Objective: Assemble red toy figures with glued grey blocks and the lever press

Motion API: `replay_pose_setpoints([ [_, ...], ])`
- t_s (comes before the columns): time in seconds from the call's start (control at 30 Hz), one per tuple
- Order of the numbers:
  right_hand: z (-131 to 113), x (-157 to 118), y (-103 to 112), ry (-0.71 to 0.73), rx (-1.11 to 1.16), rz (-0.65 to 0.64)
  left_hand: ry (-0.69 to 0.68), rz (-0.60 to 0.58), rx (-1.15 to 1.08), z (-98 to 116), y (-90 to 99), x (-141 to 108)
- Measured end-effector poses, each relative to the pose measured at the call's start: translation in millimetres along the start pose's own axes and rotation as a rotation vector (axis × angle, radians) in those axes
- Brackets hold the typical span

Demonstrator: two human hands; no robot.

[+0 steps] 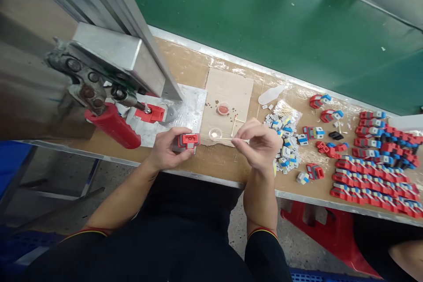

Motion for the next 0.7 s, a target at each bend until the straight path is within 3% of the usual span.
replay_pose_setpoints([
  [0.23,-11.6,-3.3,-41.1,0.102,0.037,-0.089,-0.093,-0.001,0.023,4.3,-1.6,0.0],
  [0.7,-7.0,-4.8,-48.9,0.101,-0.040,-0.135,-0.112,-0.005,0.047,6.2,-1.7,1.7],
])
Point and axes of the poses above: each hand's wrist, its own x-axis towards the middle knuckle, its own y-axis out of the back of the hand, z = x × y, the point moved 4 cm from there along x, towards the middle knuckle, and after that the axes turned 10 degrees about x, right-handed, at the moved point
